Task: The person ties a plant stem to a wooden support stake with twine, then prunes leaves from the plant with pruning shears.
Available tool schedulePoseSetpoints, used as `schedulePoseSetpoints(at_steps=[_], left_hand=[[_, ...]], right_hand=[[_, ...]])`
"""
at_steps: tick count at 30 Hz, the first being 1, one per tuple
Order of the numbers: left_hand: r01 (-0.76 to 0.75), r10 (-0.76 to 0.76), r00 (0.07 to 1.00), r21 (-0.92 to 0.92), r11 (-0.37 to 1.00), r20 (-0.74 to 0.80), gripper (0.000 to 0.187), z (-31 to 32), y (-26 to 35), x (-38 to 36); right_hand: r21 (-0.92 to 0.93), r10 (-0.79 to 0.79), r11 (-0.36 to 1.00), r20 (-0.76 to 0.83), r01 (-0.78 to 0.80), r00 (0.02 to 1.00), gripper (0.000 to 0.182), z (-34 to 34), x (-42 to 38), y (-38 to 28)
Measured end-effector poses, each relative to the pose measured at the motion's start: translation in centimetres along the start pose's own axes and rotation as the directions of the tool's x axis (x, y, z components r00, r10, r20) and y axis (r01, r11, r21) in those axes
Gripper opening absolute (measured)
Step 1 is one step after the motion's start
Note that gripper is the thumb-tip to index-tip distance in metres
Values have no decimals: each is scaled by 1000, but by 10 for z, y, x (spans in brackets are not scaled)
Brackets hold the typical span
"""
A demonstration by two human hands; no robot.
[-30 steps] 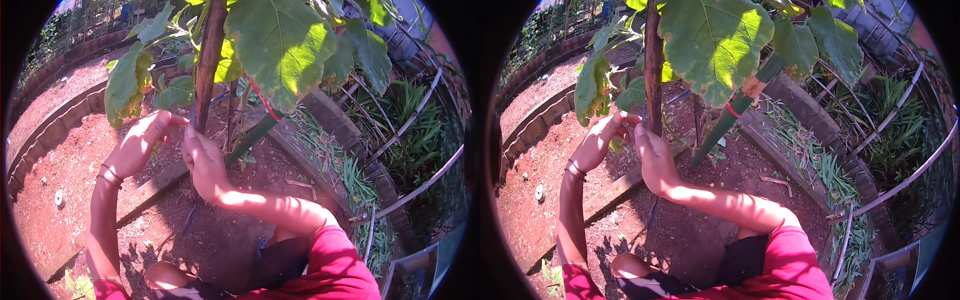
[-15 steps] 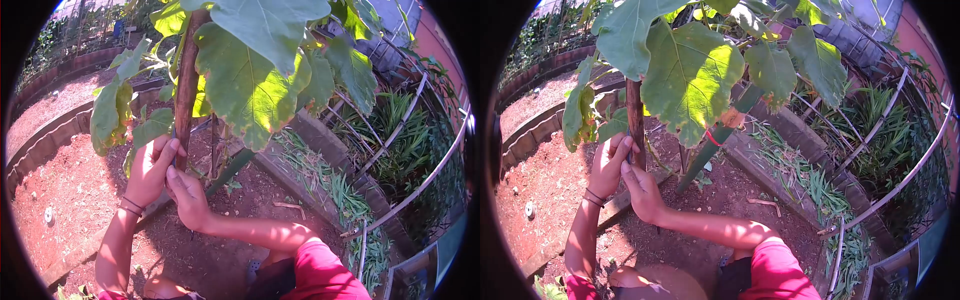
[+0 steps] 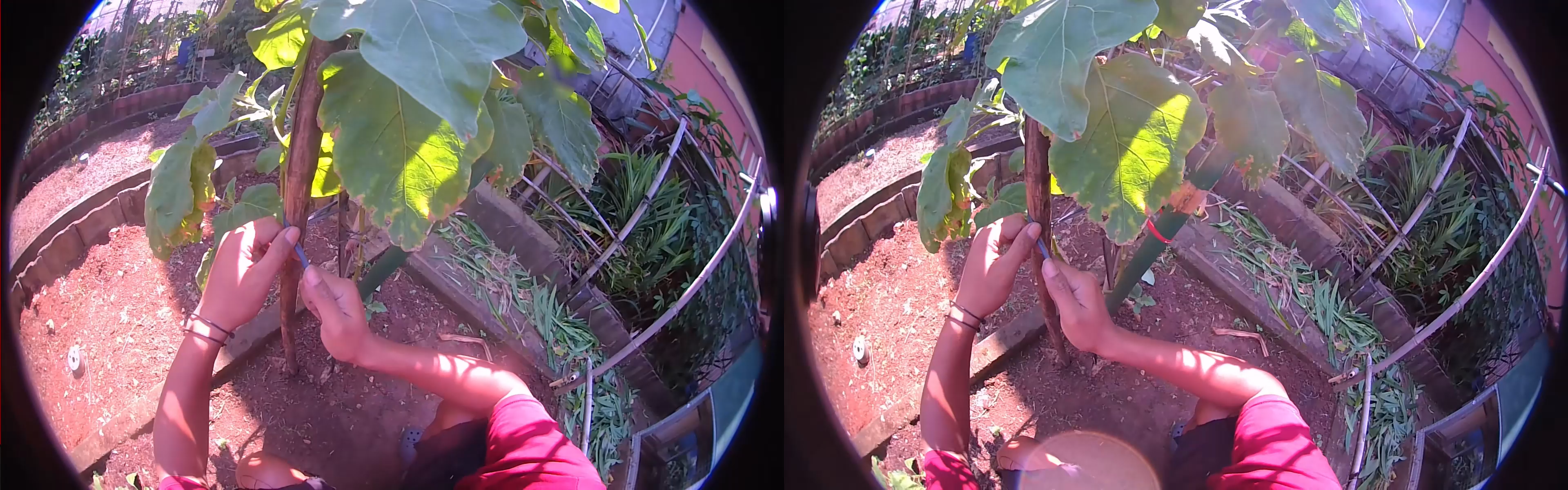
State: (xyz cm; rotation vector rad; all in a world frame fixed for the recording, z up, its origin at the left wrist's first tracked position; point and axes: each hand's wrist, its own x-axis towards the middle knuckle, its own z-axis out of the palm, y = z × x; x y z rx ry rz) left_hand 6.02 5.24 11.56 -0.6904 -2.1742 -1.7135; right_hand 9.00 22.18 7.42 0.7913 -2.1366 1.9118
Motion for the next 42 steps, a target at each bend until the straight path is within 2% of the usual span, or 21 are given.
schedulePoseSetpoints(at_steps=[5, 9, 11, 12, 13, 14, 15, 17, 19, 21, 23, 25, 26, 29, 30, 32, 33, 35, 37, 39, 42], left_hand=[[-52, 51, 997, 32, 998, 50, 42, -6, -3, -3], [71, -72, 996, 15, 997, 47, 40, -11, -26, -2], [132, -132, 991, -20, 991, 34, 40, -15, -34, -1], [92, -94, 995, 51, 994, 37, 41, -18, -37, -1], [48, -54, 997, 115, 992, 49, 43, -19, -40, 0], [-100, 79, 992, 255, 962, 94, 45, -21, -47, 1], [-91, 69, 993, 262, 961, 92, 45, -21, -56, 5], [17, -48, 988, 209, 978, 146, 47, -17, -72, 12], [103, -131, 978, 166, 981, 163, 48, -9, -65, 19], [246, -197, 962, -283, 927, 191, 50, 2, -69, 29], [270, -216, 953, -278, 922, 212, 50, 5, -71, 36], [108, -82, 975, -116, 987, 206, 47, 12, -81, 48], [121, -116, 975, -15, 992, 191, 42, 11, -88, 54], [-5, -3, 997, -105, 994, -75, 33, 12, -77, 56], [-3, -5, 997, -108, 994, -77, 33, 11, -75, 57], [-181, 181, 981, 12, 983, -75, 33, 7, -72, 56], [-178, 178, 981, 10, 984, -76, 33, -1, -71, 57], [-246, 176, 949, 269, 931, 261, 43, -22, -68, 60], [-249, 202, 951, 197, 948, 233, 40, -23, -61, 60], [-275, 226, 930, 142, 951, 288, 35, -26, -55, 60], [-423, 344, 885, 234, 875, 314, 31, -33, -51, 65]], right_hand=[[-10, -8, 1000, -40, 7, 999, 45, -27, 5, 8], [0, -76, 997, -10, 76, 997, 45, -41, 18, 9], [-102, -87, 991, -8, 86, 996, 45, -49, 23, 14], [-81, -80, 994, -3, 80, 997, 45, -49, 28, 12], [-244, -183, 955, -26, 171, 983, 44, -50, 33, 6], [-407, -289, 878, -29, 253, 957, 42, -53, 38, 2], [-397, -285, 883, -27, 252, 958, 42, -57, 43, 2], [-570, -351, 776, -30, 272, 936, 34, -62, 52, 4], [-601, -332, 758, -22, 253, 943, 33, -65, 63, 7], [-633, -313, 736, -6, 239, 950, 33, -64, 78, 15], [-668, -566, 595, 46, 446, 823, 26, -60, 95, 34], [-673, -592, 568, 65, 474, 803, 20, -58, 105, 45], [-610, -612, 614, 34, 502, 790, 22, -53, 109, 52], [-622, -640, 577, 58, 529, 766, 25, -52, 120, 71], [-623, -638, 577, 60, 529, 768, 25, -55, 126, 81], [-543, -618, 656, 10, 524, 786, 22, -55, 140, 97], [-543, -616, 658, 12, 522, 788, 22, -56, 143, 101], [-497, -633, 667, 14, 555, 774, 18, -53, 149, 105], [-556, -611, 636, 62, 536, 789, 17, -54, 150, 100], [-632, -674, 499, 147, 593, 724, 18, -52, 148, 93], [-600, -647, 502, 218, 623, 731, 19, -36, 139, 61]])
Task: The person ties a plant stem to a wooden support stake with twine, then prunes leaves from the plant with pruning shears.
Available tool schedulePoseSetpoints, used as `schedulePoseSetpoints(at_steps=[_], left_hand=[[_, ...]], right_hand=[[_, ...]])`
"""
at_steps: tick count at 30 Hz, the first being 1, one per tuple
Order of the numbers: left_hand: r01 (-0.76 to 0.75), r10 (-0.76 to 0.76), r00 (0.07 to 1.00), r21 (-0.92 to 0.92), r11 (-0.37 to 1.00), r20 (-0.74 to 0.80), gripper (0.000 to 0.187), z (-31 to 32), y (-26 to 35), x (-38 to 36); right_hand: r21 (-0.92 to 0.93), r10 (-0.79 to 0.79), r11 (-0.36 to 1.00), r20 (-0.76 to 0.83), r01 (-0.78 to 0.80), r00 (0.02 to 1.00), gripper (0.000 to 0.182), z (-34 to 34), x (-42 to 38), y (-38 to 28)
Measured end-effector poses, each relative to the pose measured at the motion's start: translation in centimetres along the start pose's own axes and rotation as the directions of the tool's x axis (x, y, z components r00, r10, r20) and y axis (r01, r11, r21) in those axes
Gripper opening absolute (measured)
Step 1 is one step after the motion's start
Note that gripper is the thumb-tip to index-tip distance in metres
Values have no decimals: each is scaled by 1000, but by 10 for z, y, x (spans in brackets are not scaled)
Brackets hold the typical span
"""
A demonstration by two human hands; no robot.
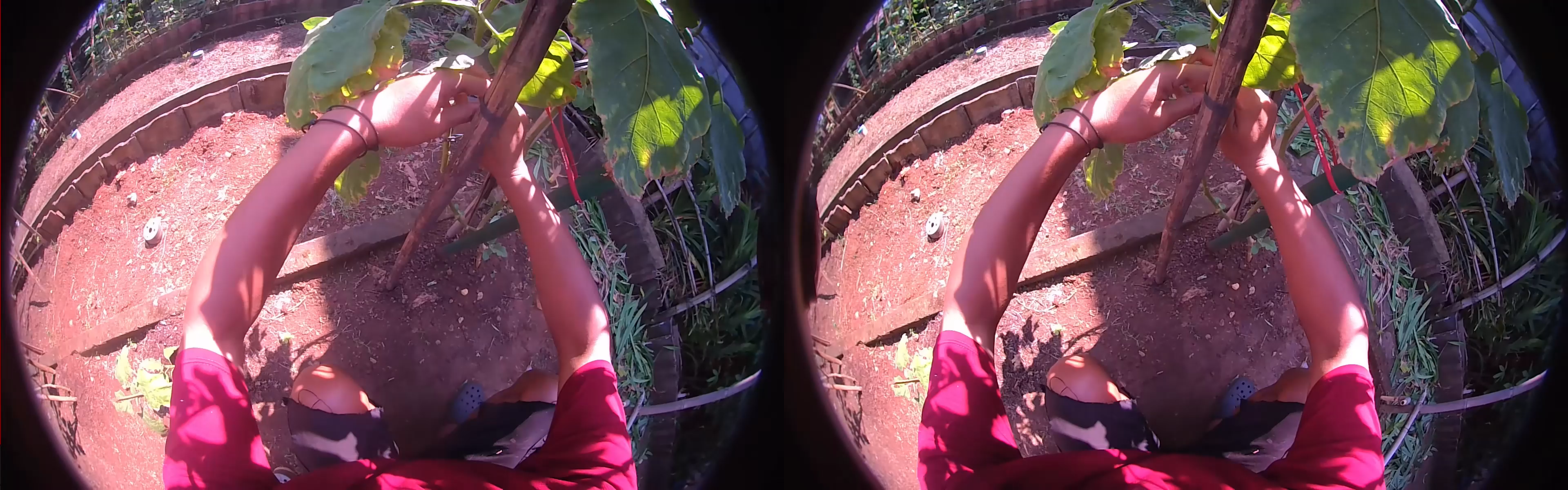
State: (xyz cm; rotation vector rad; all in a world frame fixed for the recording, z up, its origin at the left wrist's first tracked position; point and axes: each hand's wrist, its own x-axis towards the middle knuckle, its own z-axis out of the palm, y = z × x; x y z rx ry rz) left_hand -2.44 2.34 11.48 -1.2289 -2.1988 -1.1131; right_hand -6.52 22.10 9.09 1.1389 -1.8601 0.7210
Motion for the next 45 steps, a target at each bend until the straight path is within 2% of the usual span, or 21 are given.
schedulePoseSetpoints(at_steps=[3, 5, 7, 10, 13, 14, 17, 18, 20, 23, 25, 27, 29, 35, 37, 38, 39, 40, 41, 43, 45], left_hand=[[-32, 30, 999, 101, 994, 17, 32, -4, 0, -5], [-47, 49, 998, 81, 996, -26, 33, -7, 2, -10], [-172, 184, 981, 157, 973, -66, 32, -6, 0, -13], [118, -115, 993, 159, 980, -26, 26, -8, 16, -27], [38, -4, 983, 181, 983, -184, 17, -3, 19, -41], [-17, 36, 990, 146, 989, -134, 10, -3, 18, -44], [-67, 103, 969, 162, 984, -224, 9, 6, 29, -52], [71, -61, 984, 52, 996, -170, 12, 4, 44, -56], [70, -76, 980, -42, 997, -183, 14, 15, 64, -66], [96, -118, 975, -119, 988, -190, 18, 30, 87, -74], [293, -378, 909, -377, 879, -174, 19, 40, 99, -73], [233, -323, 911, -324, 917, -256, 19, 52, 106, -69], [383, -486, 852, -399, 833, -197, 18, 62, 122, -64], [352, -377, 866, -133, 926, -328, 16, 75, 131, -55], [386, -403, 868, -115, 915, -290, 14, 74, 137, -57], [385, -400, 869, -110, 917, -290, 14, 76, 137, -57], [379, -399, 866, -125, 917, -302, 14, 79, 135, -57], [372, -398, 862, -143, 917, -313, 14, 83, 132, -57], [369, -395, 864, -140, 919, -313, 14, 87, 130, -57], [371, -406, 857, -167, 913, -318, 14, 93, 128, -54], [373, -402, 852, -150, 915, -335, 13, 101, 125, -49]], right_hand=[[-6, -63, 998, 88, 63, 994, 29, 0, 3, -11], [401, 140, 893, 187, -206, 972, 29, 4, 6, -16], [410, 212, 873, 171, -265, 962, 26, 6, 4, -15], [-171, 224, 968, 239, -186, 945, 27, -10, 5, -20], [-162, 423, 906, 366, -390, 829, 30, -32, 10, -42], [-330, 228, 935, 295, -125, 928, 30, -32, -4, -25], [-309, 240, 931, 122, -193, 963, 26, -54, -7, -41], [-308, 244, 931, 121, -197, 962, 26, -60, -11, -42], [-159, 280, 947, -19, -280, 960, 22, -73, -17, -43], [-122, 139, 985, 176, -119, 974, 21, -95, -32, -72], [-111, 89, 991, 181, -69, 979, 24, -101, -35, -84], [-100, 40, 995, 179, -22, 983, 28, -101, -31, -91], [-54, -4, 999, 88, 9, 996, 40, -103, -24, -96], [-38, -207, 973, 279, 226, 938, 42, -108, -4, -88], [101, 17, 993, 335, -54, 942, 26, -110, -6, -88], [103, 15, 993, 329, -52, 944, 26, -110, -8, -90], [262, 294, 889, 300, -375, 908, 22, -108, -10, -94], [412, 544, 658, 319, -631, 776, 25, -108, -11, -96], [412, 544, 660, 315, -628, 778, 25, -110, -8, -97], [342, 672, 328, 571, -881, 472, 41, -116, -1, -100], [293, 553, 409, 674, -864, 490, 43, -115, 6, -105]])
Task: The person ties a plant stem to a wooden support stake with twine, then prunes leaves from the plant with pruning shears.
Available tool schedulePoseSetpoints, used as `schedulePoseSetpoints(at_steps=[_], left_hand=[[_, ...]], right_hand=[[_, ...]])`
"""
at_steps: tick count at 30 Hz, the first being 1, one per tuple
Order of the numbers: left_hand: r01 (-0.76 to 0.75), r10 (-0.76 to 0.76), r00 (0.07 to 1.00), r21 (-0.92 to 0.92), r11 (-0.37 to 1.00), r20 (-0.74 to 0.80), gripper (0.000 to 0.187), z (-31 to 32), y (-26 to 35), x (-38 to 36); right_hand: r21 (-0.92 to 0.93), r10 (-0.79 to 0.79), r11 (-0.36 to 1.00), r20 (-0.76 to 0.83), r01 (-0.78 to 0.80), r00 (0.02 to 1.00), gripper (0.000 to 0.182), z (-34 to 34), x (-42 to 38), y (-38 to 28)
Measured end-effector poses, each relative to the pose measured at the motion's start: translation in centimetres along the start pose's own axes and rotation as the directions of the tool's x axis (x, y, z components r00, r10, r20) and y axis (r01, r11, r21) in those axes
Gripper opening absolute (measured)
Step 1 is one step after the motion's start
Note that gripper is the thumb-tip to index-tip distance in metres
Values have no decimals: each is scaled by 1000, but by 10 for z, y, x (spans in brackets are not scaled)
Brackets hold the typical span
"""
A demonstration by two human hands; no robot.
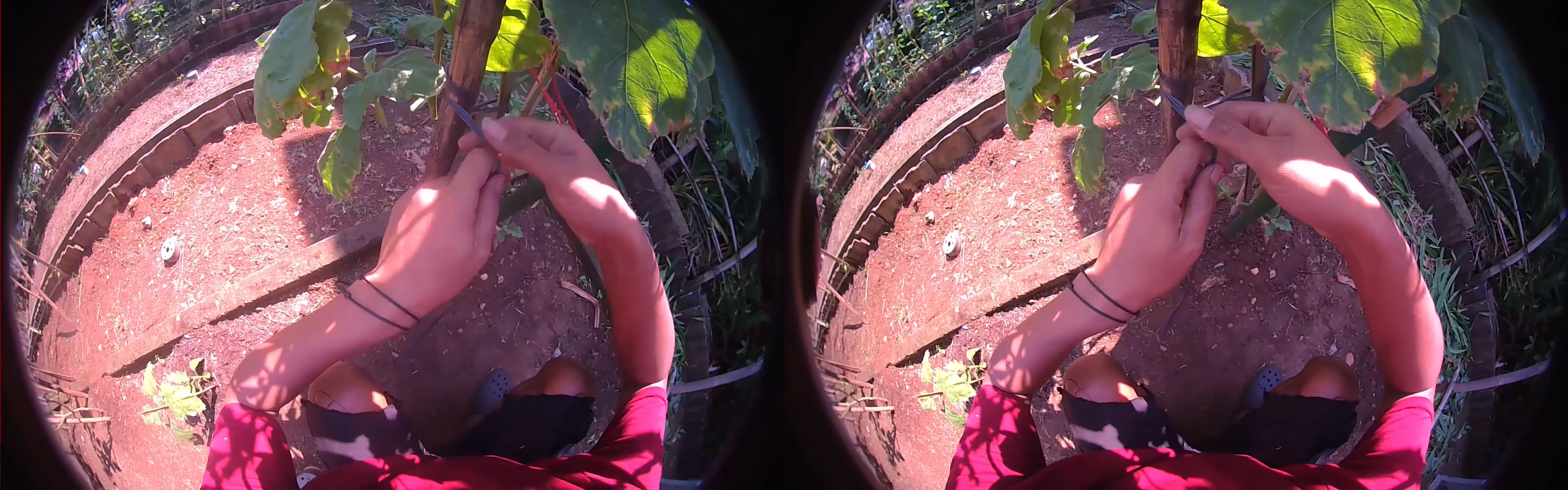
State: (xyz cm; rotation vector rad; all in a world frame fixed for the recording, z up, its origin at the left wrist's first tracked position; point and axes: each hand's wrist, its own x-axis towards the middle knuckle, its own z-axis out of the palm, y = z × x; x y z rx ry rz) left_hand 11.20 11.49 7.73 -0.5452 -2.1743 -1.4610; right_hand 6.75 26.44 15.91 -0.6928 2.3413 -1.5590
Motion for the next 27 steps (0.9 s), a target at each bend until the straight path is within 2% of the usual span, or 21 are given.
schedulePoseSetpoints(at_steps=[2, 5, 7, 8, 10, 14, 15, 16, 18, 20, 22, 24, 26, 27], left_hand=[[-4, 4, 1000, 12, 1000, -15, 13, 7, 0, 4], [28, -29, 999, 81, 996, 16, 14, 8, 1, 8], [-73, 53, 992, 179, 981, 112, 14, 9, 1, 8], [-73, 51, 991, 182, 981, 120, 14, 9, -1, 8], [-233, 180, 941, 165, 958, 285, 13, 4, -5, 13], [-245, 198, 921, 105, 964, 335, 19, -14, 0, 22], [-226, 174, 919, 112, 968, 352, 22, -23, 4, 24], [-208, 152, 918, 118, 971, 367, 26, -31, 5, 26], [50, -3, 926, -116, 992, 377, 33, -42, -7, 28], [70, -76, 957, 32, 997, 281, 37, -58, -13, 32], [94, -96, 968, 17, 995, 233, 37, -67, -19, 37], [123, -121, 977, -3, 992, 179, 37, -73, -28, 43], [-38, 35, 965, 9, 999, 260, 38, -75, -39, 54], [-85, -1, 964, 311, 947, 265, 39, -80, -50, 63]], right_hand=[[-83, -42, 995, 67, 47, 997, 43, -2, 7, -1], [-139, -11, 990, 8, 12, 1000, 39, -2, 11, -5], [-152, -30, 988, -4, 30, 1000, 39, -7, 13, 3], [-167, -44, 985, -18, 41, 999, 38, -9, 13, 8], [-119, -56, 991, -31, 52, 998, 39, -9, 16, 13], [-102, -111, 990, -94, 101, 989, 38, -7, 17, 8], [-200, -164, 969, -98, 143, 982, 39, -8, 19, 5], [-189, -164, 972, -103, 142, 981, 39, -7, 20, 1], [-263, -212, 946, -59, 190, 975, 39, -4, 22, -7], [-250, -253, 940, -62, 231, 965, 38, -5, 27, 0], [-348, -241, 915, -61, 205, 969, 38, -6, 20, 2], [-360, -244, 910, -63, 206, 968, 37, -3, 10, -1], [-377, -247, 903, -69, 204, 967, 36, -3, 5, -1], [-304, -238, 931, -92, 201, 967, 35, -2, 6, 0]])
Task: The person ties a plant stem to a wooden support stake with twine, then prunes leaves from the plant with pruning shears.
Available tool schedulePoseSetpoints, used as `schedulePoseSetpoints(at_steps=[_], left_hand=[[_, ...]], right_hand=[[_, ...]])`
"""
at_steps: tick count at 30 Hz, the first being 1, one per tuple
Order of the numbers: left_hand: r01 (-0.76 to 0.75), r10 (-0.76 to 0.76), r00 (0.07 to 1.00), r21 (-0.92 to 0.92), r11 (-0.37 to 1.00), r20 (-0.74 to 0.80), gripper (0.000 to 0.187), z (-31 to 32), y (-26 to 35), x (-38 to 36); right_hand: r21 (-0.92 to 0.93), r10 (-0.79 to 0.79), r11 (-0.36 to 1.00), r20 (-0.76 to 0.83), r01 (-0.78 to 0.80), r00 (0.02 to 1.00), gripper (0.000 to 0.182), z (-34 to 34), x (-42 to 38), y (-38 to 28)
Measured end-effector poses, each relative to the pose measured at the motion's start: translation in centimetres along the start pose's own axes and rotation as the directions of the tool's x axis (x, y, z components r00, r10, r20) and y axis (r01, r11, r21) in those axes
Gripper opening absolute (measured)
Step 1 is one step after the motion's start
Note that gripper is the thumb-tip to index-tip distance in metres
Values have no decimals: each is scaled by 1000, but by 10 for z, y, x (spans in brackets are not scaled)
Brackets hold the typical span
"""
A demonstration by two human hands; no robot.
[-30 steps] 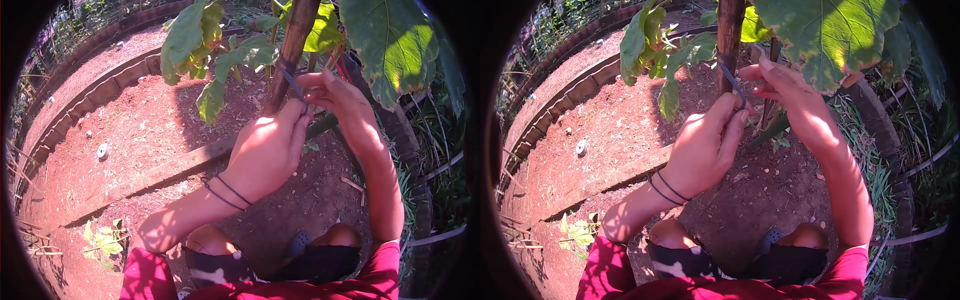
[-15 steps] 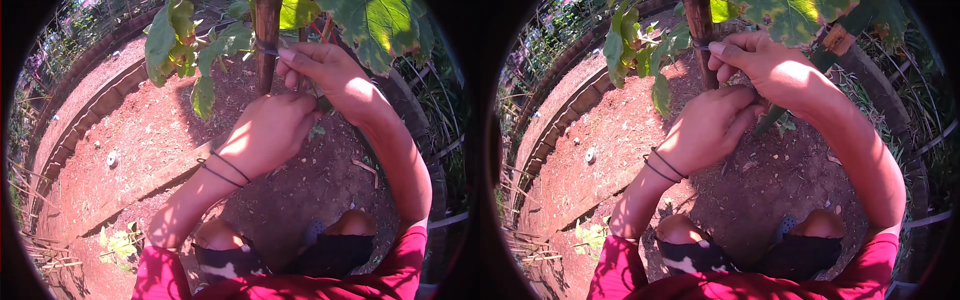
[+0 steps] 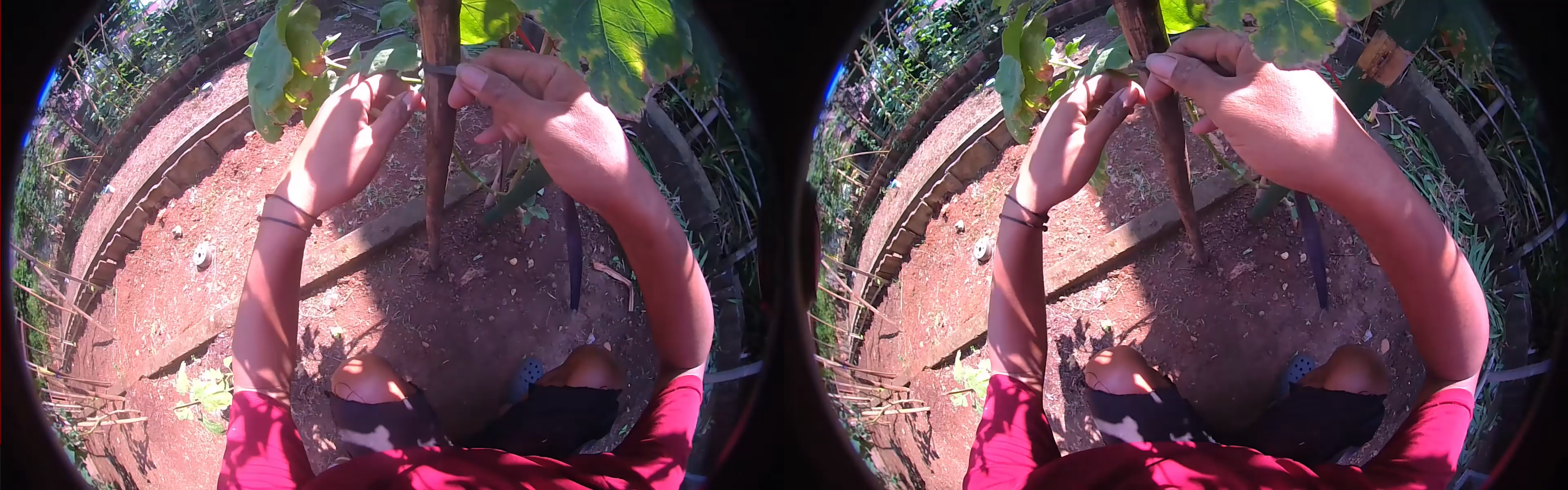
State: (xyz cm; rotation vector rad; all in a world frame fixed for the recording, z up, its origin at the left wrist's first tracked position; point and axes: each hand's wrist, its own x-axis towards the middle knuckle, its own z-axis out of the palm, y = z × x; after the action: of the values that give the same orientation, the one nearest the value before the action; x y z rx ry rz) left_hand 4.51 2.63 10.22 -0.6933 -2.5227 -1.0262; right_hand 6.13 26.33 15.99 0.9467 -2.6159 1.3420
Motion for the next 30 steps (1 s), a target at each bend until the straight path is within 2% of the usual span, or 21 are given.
schedulePoseSetpoints(at_steps=[1, 3, 4, 5, 7, 8, 11, 14, 15, 17, 18, 20, 22, 23, 24, 25, 26, 27, 28, 29, 30], left_hand=[[2, -2, 1000, 9, 1000, -8, 39, -2, -11, 4], [-32, 19, 979, -60, 998, -201, 38, -4, -26, 6], [-35, -16, 981, -258, 966, -191, 39, -21, -2, 3], [-123, 68, 946, -156, 980, -317, 40, -30, -10, 4], [-182, -29, 891, -415, 891, -452, 40, -36, -15, 5], [-112, 1, 895, -223, 969, -446, 40, -38, -18, -2], [-50, -49, 982, -501, 864, -183, 44, -23, 10, -14], [-40, -18, 996, -590, 806, -92, 50, -11, 37, -14], [-39, -10, 997, -588, 808, -79, 50, -11, 38, -8], [-73, -3, 989, -498, 864, -150, 55, -14, 38, 6], [-55, -24, 985, -445, 894, -169, 54, -14, 37, 10], [-75, 0, 987, -461, 884, -160, 56, -8, 36, 17], [-102, -5, 980, -529, 843, -198, 53, 2, 45, 22], [-101, -2, 981, -521, 848, -193, 53, 2, 45, 24], [-78, -7, 984, -467, 881, -178, 48, 2, 42, 28], [-58, -12, 986, -408, 911, -167, 43, 3, 39, 31], [-90, 19, 981, -372, 924, -192, 38, 9, 33, 31], [-39, -43, 992, -611, 791, -120, 32, 10, 26, 36], [-34, -57, 990, -618, 785, -126, 31, 13, 23, 37], [-26, -72, 989, -627, 779, -131, 31, 16, 22, 36], [-23, -68, 990, -622, 783, -122, 31, 18, 28, 36]], right_hand=[[78, 12, 997, -20, -11, 1000, 35, 1, 1, 0], [94, 1, 996, -6, -1, 1000, 35, 3, 2, -2], [104, 10, 995, 2, -10, 1000, 35, 3, 1, -1], [102, 16, 995, 1, -16, 1000, 35, 2, 1, -1], [79, -2, 997, -36, 5, 999, 36, 0, 2, 0], [79, 43, 996, -19, -42, 999, 36, -3, 3, -2], [119, 35, 992, 14, -37, 999, 39, -10, 6, 6], [46, 95, 994, 45, -97, 994, 42, -20, 9, 5], [11, 125, 992, 65, -126, 990, 43, -22, 8, 5], [-47, 76, 996, -37, -78, 996, 42, -25, 6, 12], [-248, -36, 968, -29, 27, 999, 37, -30, 4, 18], [-607, -238, 762, 58, 223, 970, 32, -41, 7, 29], [-837, -372, 399, 225, 374, 900, 35, -48, 11, 40], [-889, -406, 179, 324, 422, 855, 40, -50, 13, 45], [-774, -596, 378, 217, 509, 773, 33, -47, 15, 44], [-777, -603, 378, 206, 504, 770, 33, -48, 15, 40], [-505, -484, 749, 27, 430, 875, 30, -50, 13, 35], [-114, -287, 954, -77, 277, 955, 28, -54, 5, 25], [-80, -153, 985, -39, 150, 987, 25, -65, -8, 8], [-73, -150, 987, -49, 146, 987, 25, -68, -9, 3], [-151, -50, 988, -79, 37, 996, 25, -67, -6, -3]])
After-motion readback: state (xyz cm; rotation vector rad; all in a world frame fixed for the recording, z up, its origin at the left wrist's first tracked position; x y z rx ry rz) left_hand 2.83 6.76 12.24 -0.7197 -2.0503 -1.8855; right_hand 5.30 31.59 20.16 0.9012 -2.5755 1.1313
